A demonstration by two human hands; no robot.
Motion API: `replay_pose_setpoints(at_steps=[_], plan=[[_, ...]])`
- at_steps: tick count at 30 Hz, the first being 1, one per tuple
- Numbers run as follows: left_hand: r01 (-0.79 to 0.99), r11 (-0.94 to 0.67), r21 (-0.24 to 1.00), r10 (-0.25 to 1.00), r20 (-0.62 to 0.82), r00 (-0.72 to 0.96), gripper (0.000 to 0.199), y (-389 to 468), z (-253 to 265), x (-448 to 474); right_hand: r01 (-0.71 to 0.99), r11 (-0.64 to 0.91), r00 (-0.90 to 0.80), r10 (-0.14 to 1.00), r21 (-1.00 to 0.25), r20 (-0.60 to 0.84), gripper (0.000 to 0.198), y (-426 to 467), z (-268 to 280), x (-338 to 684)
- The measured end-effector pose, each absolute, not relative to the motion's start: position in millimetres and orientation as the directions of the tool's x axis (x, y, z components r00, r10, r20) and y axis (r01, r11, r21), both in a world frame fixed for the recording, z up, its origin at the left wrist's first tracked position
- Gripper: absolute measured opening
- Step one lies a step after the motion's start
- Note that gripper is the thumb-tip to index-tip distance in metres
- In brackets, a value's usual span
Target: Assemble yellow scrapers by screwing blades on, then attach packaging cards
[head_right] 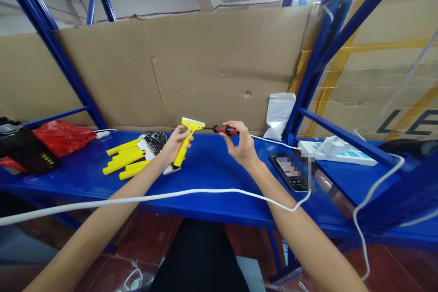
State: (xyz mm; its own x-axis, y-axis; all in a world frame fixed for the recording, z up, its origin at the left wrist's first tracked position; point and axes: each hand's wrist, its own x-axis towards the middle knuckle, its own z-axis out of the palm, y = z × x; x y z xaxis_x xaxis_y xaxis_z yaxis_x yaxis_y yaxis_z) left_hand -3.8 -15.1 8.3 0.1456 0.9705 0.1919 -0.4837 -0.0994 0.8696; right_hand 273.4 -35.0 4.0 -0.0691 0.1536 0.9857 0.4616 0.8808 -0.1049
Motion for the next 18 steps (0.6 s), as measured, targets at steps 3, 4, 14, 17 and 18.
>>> replay_pose_setpoints(at_steps=[3,4,14,17,18], plan=[[-0.464,-0.119,0.878,0.964,0.214,0.158,0.058,-14.6,6.7,-3.4,0.449,0.889,-0.07,0.136,-0.091,0.988,0.036,-35.2,2.4,272.0],[-0.458,-0.125,0.88,0.962,0.22,0.161,0.058,-14.5,6.2,-3.2,0.447,0.89,-0.07,0.136,-0.091,0.988,0.036,-35.3,2.0,271.7],[-0.443,-0.144,0.885,0.954,0.244,0.176,0.056,-15.6,3.0,-2.3,0.468,0.877,-0.058,0.155,-0.111,0.986,0.036,-36.7,1.9,270.3],[-0.434,-0.149,0.888,0.954,0.244,0.173,0.057,-16.1,4.5,-1.6,0.462,0.879,-0.046,0.154,-0.116,0.987,0.037,-36.4,2.0,270.1],[-0.43,-0.147,0.891,0.956,0.239,0.168,0.058,-16.2,5.3,-1.4,0.46,0.88,-0.043,0.151,-0.114,0.988,0.037,-36.0,1.9,269.9]])
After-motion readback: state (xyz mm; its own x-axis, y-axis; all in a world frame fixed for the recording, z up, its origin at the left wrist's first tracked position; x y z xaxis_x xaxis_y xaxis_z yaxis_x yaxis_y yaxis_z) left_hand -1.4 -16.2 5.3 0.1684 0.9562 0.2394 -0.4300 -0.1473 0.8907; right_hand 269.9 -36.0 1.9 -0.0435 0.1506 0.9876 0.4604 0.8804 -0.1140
